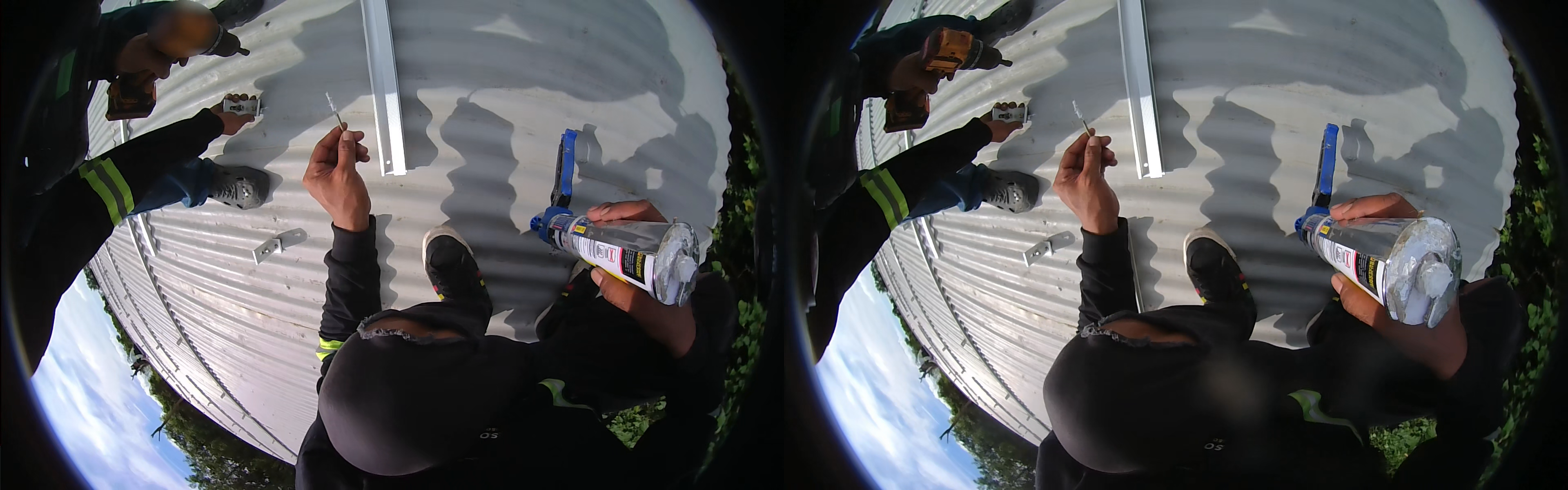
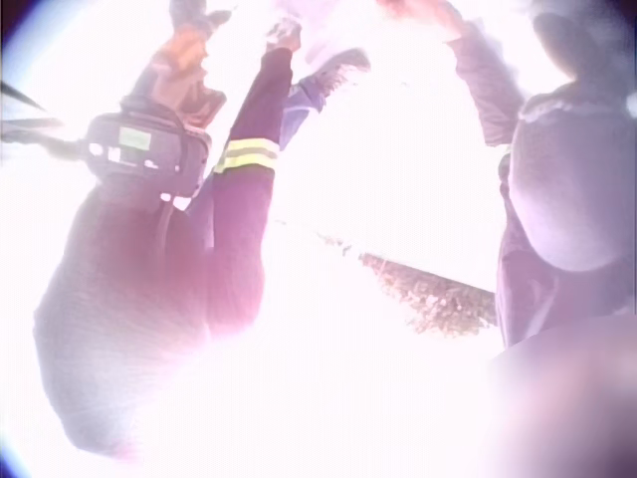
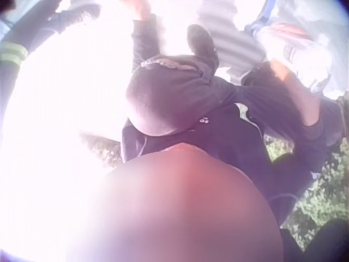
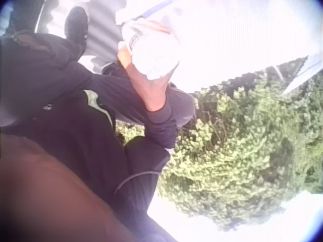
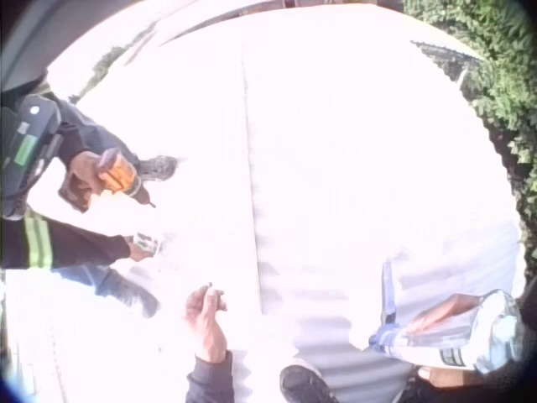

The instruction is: The person applies sealant to metal rails on a corrugated metal roof using a sealant tube and a small stick. Another worker uses a drill nearby to fasten the rails. The person repeatedly scoops sealant and spreads it along the rails while walking across the roof.

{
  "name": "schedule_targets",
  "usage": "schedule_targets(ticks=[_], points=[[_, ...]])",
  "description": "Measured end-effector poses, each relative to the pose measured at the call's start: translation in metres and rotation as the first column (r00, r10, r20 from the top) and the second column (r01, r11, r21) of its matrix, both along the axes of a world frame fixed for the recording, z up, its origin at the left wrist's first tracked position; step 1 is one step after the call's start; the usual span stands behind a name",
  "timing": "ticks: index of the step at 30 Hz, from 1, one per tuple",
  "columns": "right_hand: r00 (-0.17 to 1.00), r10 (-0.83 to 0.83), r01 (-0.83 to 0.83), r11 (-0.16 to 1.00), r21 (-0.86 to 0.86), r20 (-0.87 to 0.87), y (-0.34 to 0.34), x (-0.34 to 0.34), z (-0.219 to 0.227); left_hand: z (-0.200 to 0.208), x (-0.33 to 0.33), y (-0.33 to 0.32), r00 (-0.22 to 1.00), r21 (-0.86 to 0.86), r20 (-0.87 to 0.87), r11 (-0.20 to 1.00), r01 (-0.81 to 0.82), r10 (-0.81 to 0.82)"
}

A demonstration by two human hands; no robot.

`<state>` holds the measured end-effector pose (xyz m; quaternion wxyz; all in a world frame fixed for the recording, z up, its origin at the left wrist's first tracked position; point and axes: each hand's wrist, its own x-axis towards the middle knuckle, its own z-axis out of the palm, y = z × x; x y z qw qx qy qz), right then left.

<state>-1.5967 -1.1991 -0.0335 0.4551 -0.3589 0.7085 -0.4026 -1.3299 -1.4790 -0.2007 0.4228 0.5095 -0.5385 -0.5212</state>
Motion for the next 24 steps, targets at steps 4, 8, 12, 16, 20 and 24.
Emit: schedule_targets(ticks=[4, 8, 12, 16, 20, 24], points=[[0.990, -0.074, 0.072, 0.997, 0.017, 0.118, -0.003, 0.002, 0.006, 0.072, -0.043, 0.067, 0.854, 0.168, -0.315, 0.861, 0.481, -0.415], [0.986, -0.065, 0.069, 0.997, -0.023, 0.153, -0.009, 0.002, 0.008, 0.093, -0.089, 0.089, 0.659, 0.240, -0.502, 0.641, 0.729, -0.560], [0.991, 0.028, -0.027, 1.000, -0.008, 0.132, -0.006, 0.001, 0.013, 0.093, -0.112, 0.100, 0.588, 0.419, -0.680, 0.426, 0.802, -0.437], [0.995, 0.078, -0.073, 0.994, -0.076, 0.069, 0.004, 0.006, 0.015, 0.091, -0.113, 0.109, 0.564, 0.436, -0.706, 0.364, 0.823, -0.429], [0.991, 0.083, -0.072, 0.992, -0.100, 0.108, 0.014, 0.011, 0.012, 0.090, -0.106, 0.114, 0.605, 0.474, -0.675, 0.379, 0.794, -0.423], [0.982, 0.110, -0.105, 0.994, -0.044, 0.151, 0.022, 0.009, 0.013, 0.093, -0.101, 0.114, 0.602, 0.454, -0.658, 0.398, 0.797, -0.453]])
